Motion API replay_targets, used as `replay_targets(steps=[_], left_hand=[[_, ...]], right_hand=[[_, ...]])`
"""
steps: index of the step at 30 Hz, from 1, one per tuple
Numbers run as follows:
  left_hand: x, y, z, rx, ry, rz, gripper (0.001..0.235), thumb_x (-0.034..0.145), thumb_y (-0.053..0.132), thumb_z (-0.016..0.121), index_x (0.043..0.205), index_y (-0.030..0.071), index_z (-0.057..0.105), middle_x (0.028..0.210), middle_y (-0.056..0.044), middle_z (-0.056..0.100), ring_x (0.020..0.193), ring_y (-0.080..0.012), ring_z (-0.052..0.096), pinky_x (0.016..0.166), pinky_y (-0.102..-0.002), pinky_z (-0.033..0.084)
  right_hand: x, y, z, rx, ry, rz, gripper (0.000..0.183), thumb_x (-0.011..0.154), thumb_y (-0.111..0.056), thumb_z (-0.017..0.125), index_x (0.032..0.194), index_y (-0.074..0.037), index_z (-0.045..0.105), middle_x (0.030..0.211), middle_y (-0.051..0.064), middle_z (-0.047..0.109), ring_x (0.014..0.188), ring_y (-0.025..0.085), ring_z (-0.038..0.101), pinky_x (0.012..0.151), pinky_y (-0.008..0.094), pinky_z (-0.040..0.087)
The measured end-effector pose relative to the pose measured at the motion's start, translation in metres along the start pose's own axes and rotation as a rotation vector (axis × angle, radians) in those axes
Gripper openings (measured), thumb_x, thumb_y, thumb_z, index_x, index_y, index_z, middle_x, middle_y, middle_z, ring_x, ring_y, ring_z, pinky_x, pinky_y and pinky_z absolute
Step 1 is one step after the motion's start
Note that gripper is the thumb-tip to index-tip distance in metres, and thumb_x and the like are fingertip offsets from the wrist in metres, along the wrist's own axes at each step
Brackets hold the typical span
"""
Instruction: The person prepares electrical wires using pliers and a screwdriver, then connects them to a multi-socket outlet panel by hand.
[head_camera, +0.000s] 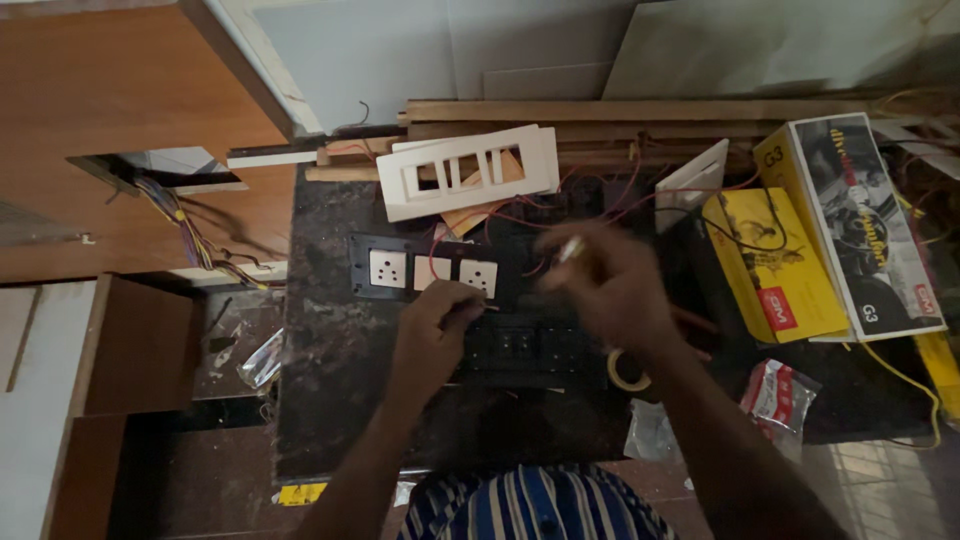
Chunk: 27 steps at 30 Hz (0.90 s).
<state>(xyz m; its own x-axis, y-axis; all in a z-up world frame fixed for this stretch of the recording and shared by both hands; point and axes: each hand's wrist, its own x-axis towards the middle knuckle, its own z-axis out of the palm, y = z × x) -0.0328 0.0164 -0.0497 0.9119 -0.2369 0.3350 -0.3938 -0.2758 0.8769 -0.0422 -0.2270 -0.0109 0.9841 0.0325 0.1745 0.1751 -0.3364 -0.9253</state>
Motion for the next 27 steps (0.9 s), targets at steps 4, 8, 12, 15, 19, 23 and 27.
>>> replay_targets(steps=[4,8,12,15,19,23,27], left_hand=[[0.000,0.006,0.002,-0.090,-0.029,-0.067,0.015,0.089,-0.005,0.069,0.102,0.002,0.071,0.096,-0.010,0.076,0.091,-0.0188,0.076,0.079,-0.030,0.060],[0.002,0.007,0.002,-0.125,-0.054,-0.053,0.018,0.088,-0.008,0.069,0.103,0.002,0.070,0.098,-0.010,0.076,0.090,-0.0168,0.076,0.078,-0.029,0.060],[0.003,0.008,0.004,-0.168,-0.066,-0.101,0.021,0.087,-0.012,0.066,0.102,0.001,0.071,0.095,-0.009,0.076,0.090,-0.0172,0.076,0.078,-0.029,0.060],[0.003,0.009,0.004,-0.277,-0.092,0.001,0.024,0.088,-0.016,0.055,0.100,0.002,0.066,0.094,-0.008,0.073,0.092,-0.0159,0.078,0.082,-0.029,0.063],[0.003,0.007,0.004,-0.193,-0.090,0.131,0.021,0.084,-0.015,0.066,0.094,0.002,0.069,0.093,-0.008,0.072,0.087,-0.0161,0.073,0.077,-0.029,0.059],[0.008,0.004,0.005,-0.251,-0.054,-0.033,0.014,0.087,-0.011,0.068,0.092,0.002,0.068,0.089,-0.007,0.071,0.085,-0.0144,0.070,0.073,-0.029,0.057],[0.014,-0.001,-0.004,-0.163,-0.063,-0.223,0.017,0.084,-0.009,0.068,0.095,0.003,0.071,0.089,-0.005,0.077,0.082,-0.0126,0.073,0.074,-0.028,0.058]], right_hand=[[-0.015,-0.008,0.019,-0.491,-0.153,-0.314,0.036,0.082,-0.036,0.082,0.110,-0.014,0.074,0.102,0.006,0.076,0.087,0.023,0.074,0.071,0.037,0.059],[-0.023,-0.005,0.034,-0.587,-0.152,-0.387,0.033,0.086,-0.029,0.077,0.113,-0.011,0.069,0.109,0.008,0.074,0.092,0.028,0.073,0.074,0.041,0.057],[-0.023,-0.005,0.037,-0.630,-0.196,-0.305,0.020,0.086,-0.022,0.072,0.104,-0.013,0.069,0.097,0.007,0.073,0.086,0.029,0.073,0.072,0.043,0.056],[-0.017,-0.011,0.041,-0.455,-0.203,0.097,0.017,0.090,-0.025,0.070,0.099,-0.010,0.071,0.086,0.009,0.073,0.078,0.025,0.073,0.071,0.041,0.056],[-0.012,-0.018,0.039,-0.304,-0.212,0.389,0.021,0.092,-0.026,0.072,0.101,-0.007,0.075,0.083,0.011,0.076,0.077,0.024,0.074,0.071,0.039,0.057],[-0.010,-0.023,0.036,-0.316,-0.163,0.197,0.027,0.089,-0.026,0.075,0.109,-0.007,0.075,0.092,0.011,0.077,0.083,0.025,0.075,0.071,0.038,0.059],[-0.011,-0.020,0.033,-0.561,-0.093,-0.530,0.033,0.086,-0.023,0.077,0.118,-0.013,0.071,0.111,0.006,0.073,0.084,0.026,0.074,0.069,0.037,0.058]])
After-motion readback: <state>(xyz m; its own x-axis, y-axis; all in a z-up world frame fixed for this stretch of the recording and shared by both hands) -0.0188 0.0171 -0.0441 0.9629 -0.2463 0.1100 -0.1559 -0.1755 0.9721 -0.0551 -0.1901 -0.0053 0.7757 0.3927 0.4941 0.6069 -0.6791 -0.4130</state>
